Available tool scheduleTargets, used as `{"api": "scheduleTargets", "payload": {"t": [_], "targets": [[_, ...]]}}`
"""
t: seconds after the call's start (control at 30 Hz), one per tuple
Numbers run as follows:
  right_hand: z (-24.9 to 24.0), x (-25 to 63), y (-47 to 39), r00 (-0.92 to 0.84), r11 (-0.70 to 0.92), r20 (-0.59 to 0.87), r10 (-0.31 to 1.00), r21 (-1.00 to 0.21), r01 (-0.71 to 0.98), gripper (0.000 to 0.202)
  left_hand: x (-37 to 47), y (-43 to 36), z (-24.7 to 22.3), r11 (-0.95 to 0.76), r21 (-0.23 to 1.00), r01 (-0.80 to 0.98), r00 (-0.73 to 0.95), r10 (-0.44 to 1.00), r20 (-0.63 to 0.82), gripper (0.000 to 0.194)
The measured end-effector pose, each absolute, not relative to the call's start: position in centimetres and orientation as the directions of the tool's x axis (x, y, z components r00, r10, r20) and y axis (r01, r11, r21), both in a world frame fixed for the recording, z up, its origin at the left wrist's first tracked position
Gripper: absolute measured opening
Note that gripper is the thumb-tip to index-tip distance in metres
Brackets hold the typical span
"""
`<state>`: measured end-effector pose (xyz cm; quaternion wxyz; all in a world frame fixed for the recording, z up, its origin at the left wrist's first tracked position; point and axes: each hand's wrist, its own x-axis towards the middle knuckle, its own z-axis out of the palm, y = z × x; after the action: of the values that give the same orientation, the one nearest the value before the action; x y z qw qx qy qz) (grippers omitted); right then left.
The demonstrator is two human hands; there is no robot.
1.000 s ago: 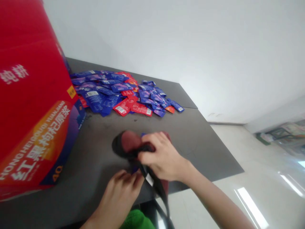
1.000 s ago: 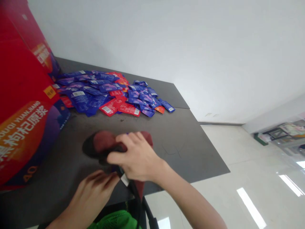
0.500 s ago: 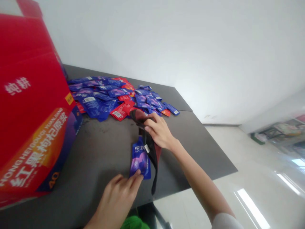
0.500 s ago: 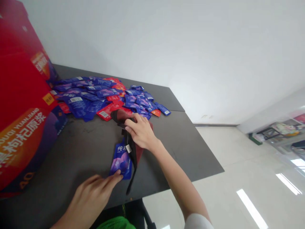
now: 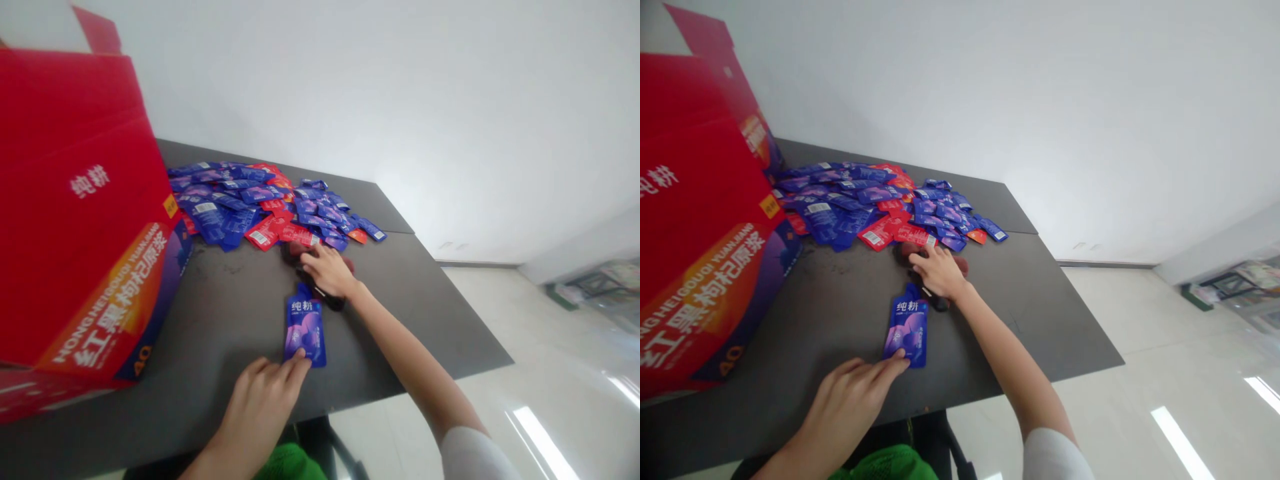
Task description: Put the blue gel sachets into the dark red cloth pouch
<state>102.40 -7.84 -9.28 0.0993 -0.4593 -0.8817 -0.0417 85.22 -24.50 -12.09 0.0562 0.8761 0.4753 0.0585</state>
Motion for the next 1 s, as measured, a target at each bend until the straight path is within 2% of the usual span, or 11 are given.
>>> {"api": "scheduleTargets", "payload": {"t": [0.07,0.17,0.2,0.3,0.4,0.53,0.63,0.73,0.8,0.9,1.0], "targets": [[-7.7,103.1,-7.8,-0.508,0.558,0.319,0.800,-0.082,0.826,0.022,85.2,-24.6,-12.1,-0.518,0.161,0.840,0.521,0.853,0.027,0.050],[-5.7,102.9,-11.8,-0.516,0.641,0.465,0.720,-0.161,0.750,0.021,85.1,-24.7,-12.3,-0.519,0.167,0.838,0.522,0.852,0.033,0.051],[-5.6,102.5,-13.6,-0.565,0.689,0.461,0.684,-0.156,0.707,0.020,85.1,-24.7,-12.3,-0.520,0.165,0.838,0.521,0.853,0.044,0.051],[-7.2,101.0,-17.5,-0.774,0.817,0.285,0.565,-0.063,0.573,0.014,85.2,-24.7,-12.3,-0.511,0.158,0.845,0.508,0.859,0.064,0.044],[-9.6,100.4,-16.4,-0.774,0.791,0.188,0.605,-0.025,0.612,0.016,85.1,-24.6,-12.1,-0.511,0.139,0.848,0.505,0.860,0.079,0.044],[-9.7,102.0,-11.1,-0.585,0.604,0.219,0.781,-0.025,0.796,0.021,84.3,-24.5,-11.1,-0.504,0.068,0.861,0.493,0.860,0.136,0.039],[-7.3,103.8,-10.3,-0.424,0.524,0.425,0.800,-0.149,0.839,0.023,83.3,-24.1,-9.4,-0.498,0.042,0.866,0.467,0.837,0.285,0.023],[-4.0,105.7,-13.1,-0.269,0.573,0.693,0.669,-0.250,0.781,0.021,83.1,-23.0,-7.6,-0.563,0.062,0.824,0.473,0.745,0.471,0.023],[-2.3,107.1,-15.6,-0.137,0.577,0.821,0.555,-0.261,0.774,0.017,83.9,-22.1,-7.4,-0.554,0.051,0.831,0.457,0.732,0.505,0.036],[-1.1,109.5,-18.4,0.081,0.531,0.921,0.380,-0.289,0.796,0.012,86.0,-21.1,-9.1,-0.464,0.034,0.885,0.418,0.825,0.382,0.063],[-1.3,111.6,-19.9,0.215,0.492,0.946,0.243,-0.311,0.813,0.009,86.8,-20.1,-11.5,-0.376,0.061,0.925,0.358,0.912,0.201,0.063]]}}
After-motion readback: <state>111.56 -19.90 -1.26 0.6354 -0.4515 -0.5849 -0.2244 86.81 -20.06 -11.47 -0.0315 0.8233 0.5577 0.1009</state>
